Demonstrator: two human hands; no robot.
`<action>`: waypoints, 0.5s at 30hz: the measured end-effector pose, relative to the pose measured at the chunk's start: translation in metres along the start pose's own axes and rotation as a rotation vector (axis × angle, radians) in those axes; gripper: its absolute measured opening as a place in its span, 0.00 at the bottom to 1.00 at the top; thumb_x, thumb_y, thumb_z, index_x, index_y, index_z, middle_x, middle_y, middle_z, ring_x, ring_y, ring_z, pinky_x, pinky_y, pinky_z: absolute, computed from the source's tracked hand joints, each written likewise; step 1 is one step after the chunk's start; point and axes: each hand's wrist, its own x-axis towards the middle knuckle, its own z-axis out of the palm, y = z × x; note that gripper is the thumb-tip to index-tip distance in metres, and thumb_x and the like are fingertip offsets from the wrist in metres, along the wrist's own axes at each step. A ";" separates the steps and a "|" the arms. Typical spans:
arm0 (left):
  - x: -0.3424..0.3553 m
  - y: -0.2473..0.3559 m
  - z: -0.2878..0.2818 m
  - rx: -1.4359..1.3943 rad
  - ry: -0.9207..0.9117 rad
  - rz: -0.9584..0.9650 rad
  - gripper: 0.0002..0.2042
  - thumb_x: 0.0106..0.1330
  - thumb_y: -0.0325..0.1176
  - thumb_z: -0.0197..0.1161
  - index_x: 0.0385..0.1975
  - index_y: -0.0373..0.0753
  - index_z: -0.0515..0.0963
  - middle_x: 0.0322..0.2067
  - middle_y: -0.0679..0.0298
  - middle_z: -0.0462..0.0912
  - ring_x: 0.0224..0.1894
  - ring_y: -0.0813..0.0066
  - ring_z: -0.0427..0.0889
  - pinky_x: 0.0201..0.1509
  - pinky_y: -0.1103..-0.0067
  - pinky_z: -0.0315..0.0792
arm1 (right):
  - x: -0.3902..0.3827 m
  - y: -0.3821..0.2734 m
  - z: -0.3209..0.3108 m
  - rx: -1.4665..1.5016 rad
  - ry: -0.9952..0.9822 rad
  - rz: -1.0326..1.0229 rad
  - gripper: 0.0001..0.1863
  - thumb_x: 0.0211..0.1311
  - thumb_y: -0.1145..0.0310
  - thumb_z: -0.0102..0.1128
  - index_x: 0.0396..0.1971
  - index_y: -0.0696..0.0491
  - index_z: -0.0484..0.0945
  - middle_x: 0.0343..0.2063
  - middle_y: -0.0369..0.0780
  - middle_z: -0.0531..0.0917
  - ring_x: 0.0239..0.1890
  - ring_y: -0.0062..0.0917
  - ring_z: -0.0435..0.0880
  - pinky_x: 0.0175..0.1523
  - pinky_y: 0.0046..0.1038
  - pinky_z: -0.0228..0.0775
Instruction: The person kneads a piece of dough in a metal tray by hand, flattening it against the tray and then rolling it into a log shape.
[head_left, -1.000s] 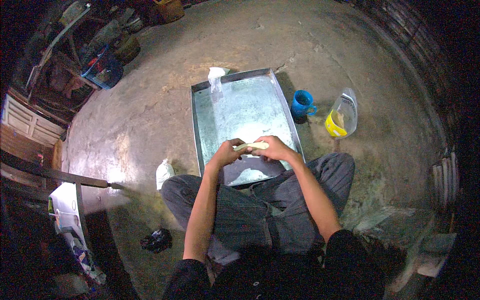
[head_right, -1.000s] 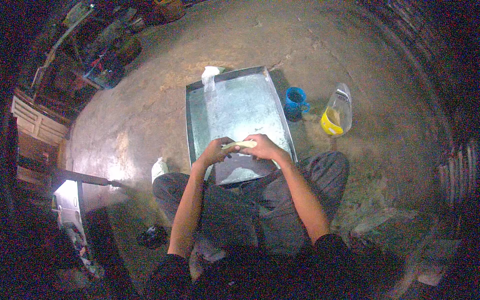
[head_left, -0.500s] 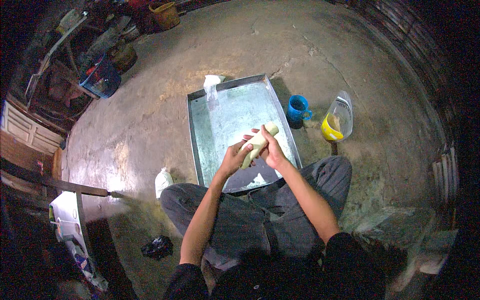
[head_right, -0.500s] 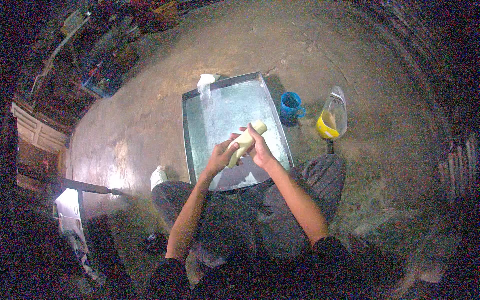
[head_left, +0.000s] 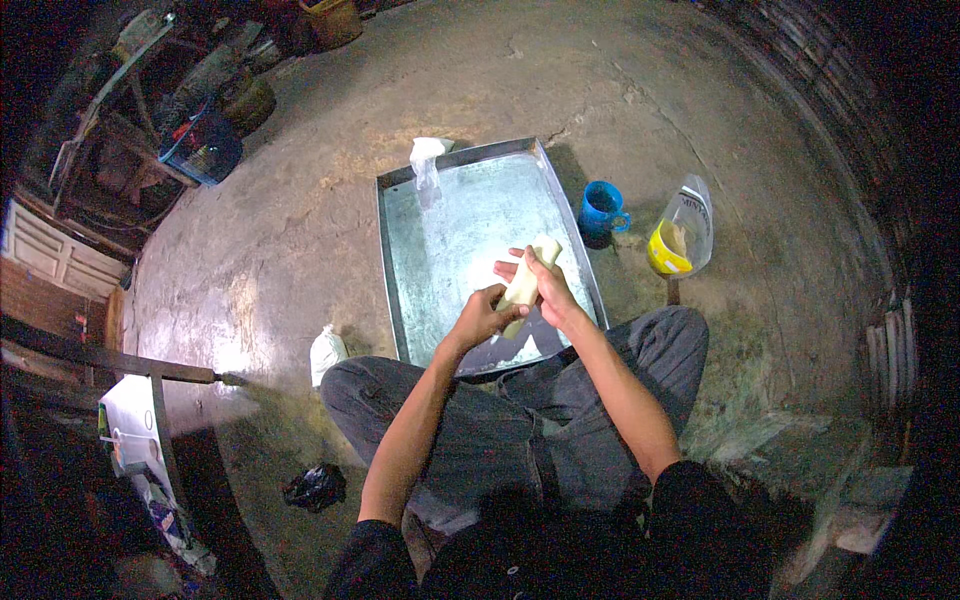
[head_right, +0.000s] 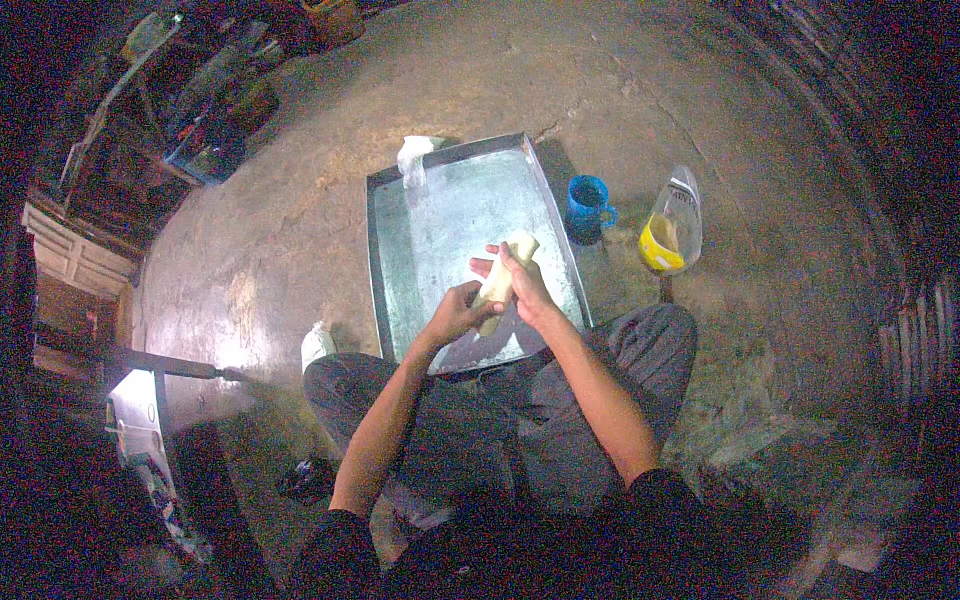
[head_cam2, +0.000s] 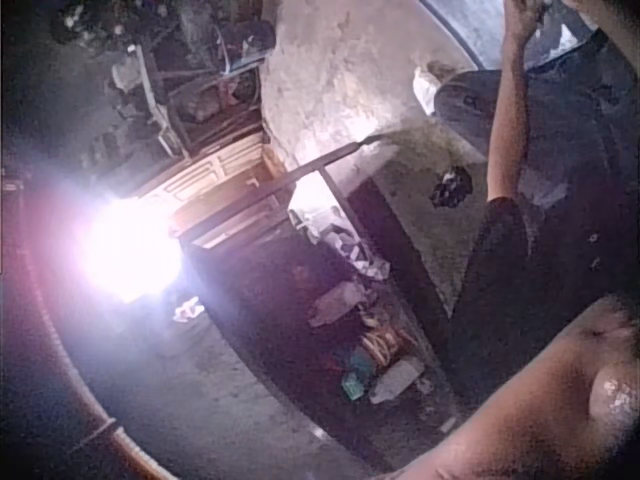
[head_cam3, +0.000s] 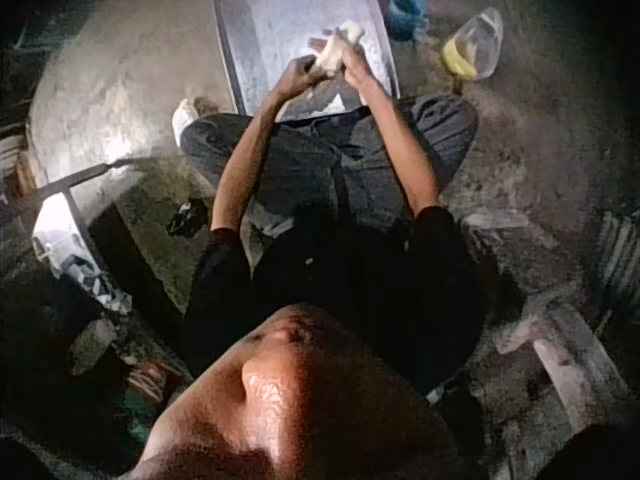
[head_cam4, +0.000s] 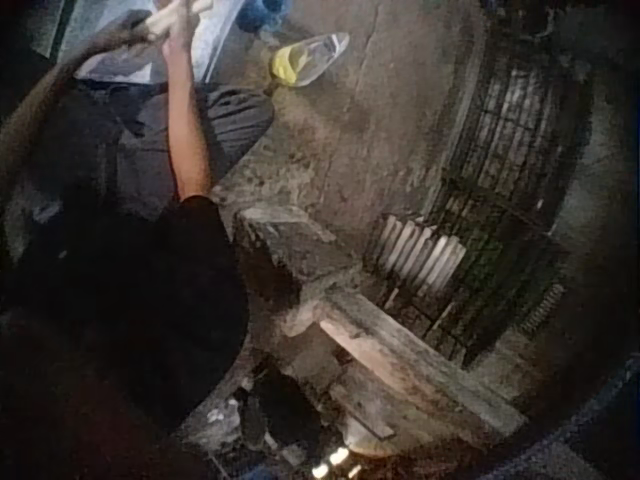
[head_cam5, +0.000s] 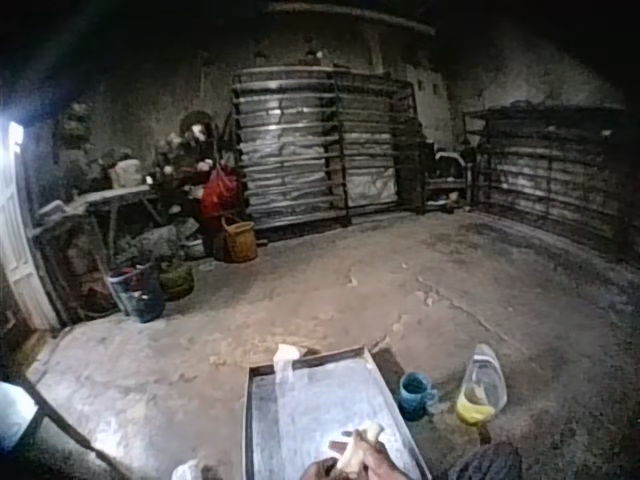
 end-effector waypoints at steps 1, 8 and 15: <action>-0.001 0.002 -0.001 0.034 0.010 0.023 0.24 0.60 0.48 0.73 0.41 0.31 0.79 0.32 0.59 0.84 0.31 0.76 0.82 0.33 0.78 0.74 | 0.000 -0.003 0.000 0.035 -0.015 0.017 0.29 0.75 0.48 0.45 0.61 0.58 0.63 0.54 0.56 0.78 0.59 0.43 0.78 0.63 0.42 0.71; -0.004 0.015 0.000 -0.012 0.126 0.182 0.20 0.62 0.44 0.71 0.39 0.31 0.79 0.33 0.60 0.81 0.37 0.73 0.79 0.42 0.73 0.73 | 0.006 -0.025 -0.017 -0.272 0.324 -0.144 0.25 0.75 0.53 0.49 0.60 0.57 0.69 0.52 0.47 0.80 0.55 0.30 0.80 0.58 0.34 0.74; 0.004 0.019 0.010 0.134 0.422 0.438 0.16 0.72 0.41 0.57 0.39 0.31 0.78 0.47 0.53 0.72 0.54 0.59 0.70 0.60 0.69 0.64 | -0.005 0.001 0.004 -0.608 0.021 -0.436 0.32 0.74 0.44 0.46 0.63 0.57 0.70 0.53 0.43 0.80 0.51 0.28 0.79 0.56 0.29 0.70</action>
